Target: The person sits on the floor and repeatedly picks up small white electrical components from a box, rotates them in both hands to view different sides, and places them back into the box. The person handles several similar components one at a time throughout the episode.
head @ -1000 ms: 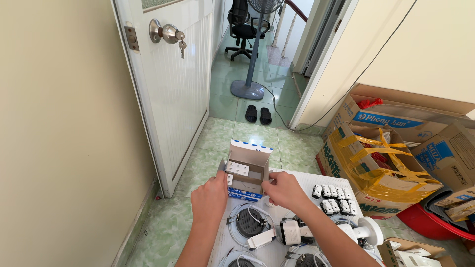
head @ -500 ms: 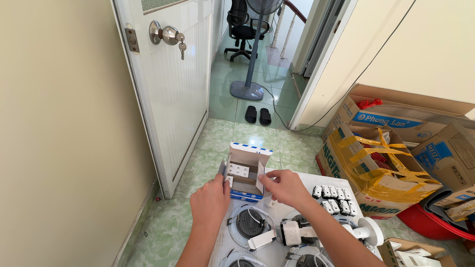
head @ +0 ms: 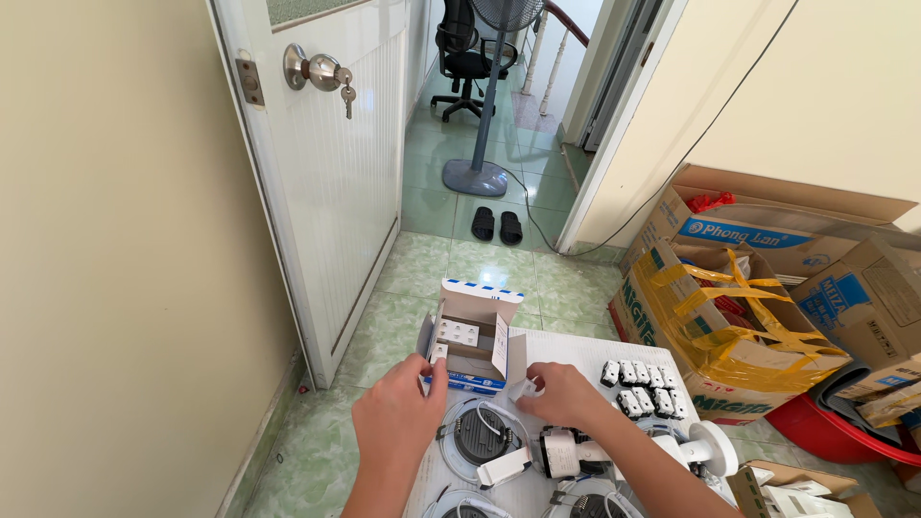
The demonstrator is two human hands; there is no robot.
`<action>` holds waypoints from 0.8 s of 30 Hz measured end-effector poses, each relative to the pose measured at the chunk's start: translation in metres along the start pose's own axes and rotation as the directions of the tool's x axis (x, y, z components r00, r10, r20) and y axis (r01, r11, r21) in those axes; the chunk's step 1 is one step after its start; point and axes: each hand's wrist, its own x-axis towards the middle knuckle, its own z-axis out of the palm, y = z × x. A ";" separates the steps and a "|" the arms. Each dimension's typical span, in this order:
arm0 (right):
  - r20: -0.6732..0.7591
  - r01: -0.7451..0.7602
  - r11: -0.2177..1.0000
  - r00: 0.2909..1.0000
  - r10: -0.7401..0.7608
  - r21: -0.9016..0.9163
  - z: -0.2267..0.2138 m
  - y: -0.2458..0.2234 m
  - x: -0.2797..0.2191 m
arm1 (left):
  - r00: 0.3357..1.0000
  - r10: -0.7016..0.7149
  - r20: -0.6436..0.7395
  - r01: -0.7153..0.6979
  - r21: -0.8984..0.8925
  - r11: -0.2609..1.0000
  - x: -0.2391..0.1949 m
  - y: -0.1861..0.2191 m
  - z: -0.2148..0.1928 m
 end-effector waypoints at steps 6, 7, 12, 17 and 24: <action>-0.041 0.032 0.997 0.999 -0.035 -0.077 0.008 0.003 0.004 | 0.971 -0.126 0.204 0.130 -0.006 0.991 -0.004 -0.001 -0.008; -0.055 0.048 0.996 0.997 -0.052 -0.074 0.009 0.006 0.004 | 0.946 -0.182 0.269 0.188 0.004 0.982 -0.006 -0.001 -0.011; -0.096 0.071 0.997 0.993 -0.069 0.021 -0.028 -0.013 -0.052 | 0.931 0.003 0.366 0.075 -0.200 0.977 -0.023 0.022 -0.032; -0.223 0.272 0.957 0.944 -0.245 0.098 -0.042 -0.016 -0.134 | 0.809 0.011 0.588 0.436 -0.612 0.660 -0.056 0.058 -0.026; -0.238 0.322 0.942 0.926 -0.292 0.095 -0.039 0.006 -0.214 | 0.587 0.086 0.805 0.759 -0.584 0.289 -0.106 0.092 -0.042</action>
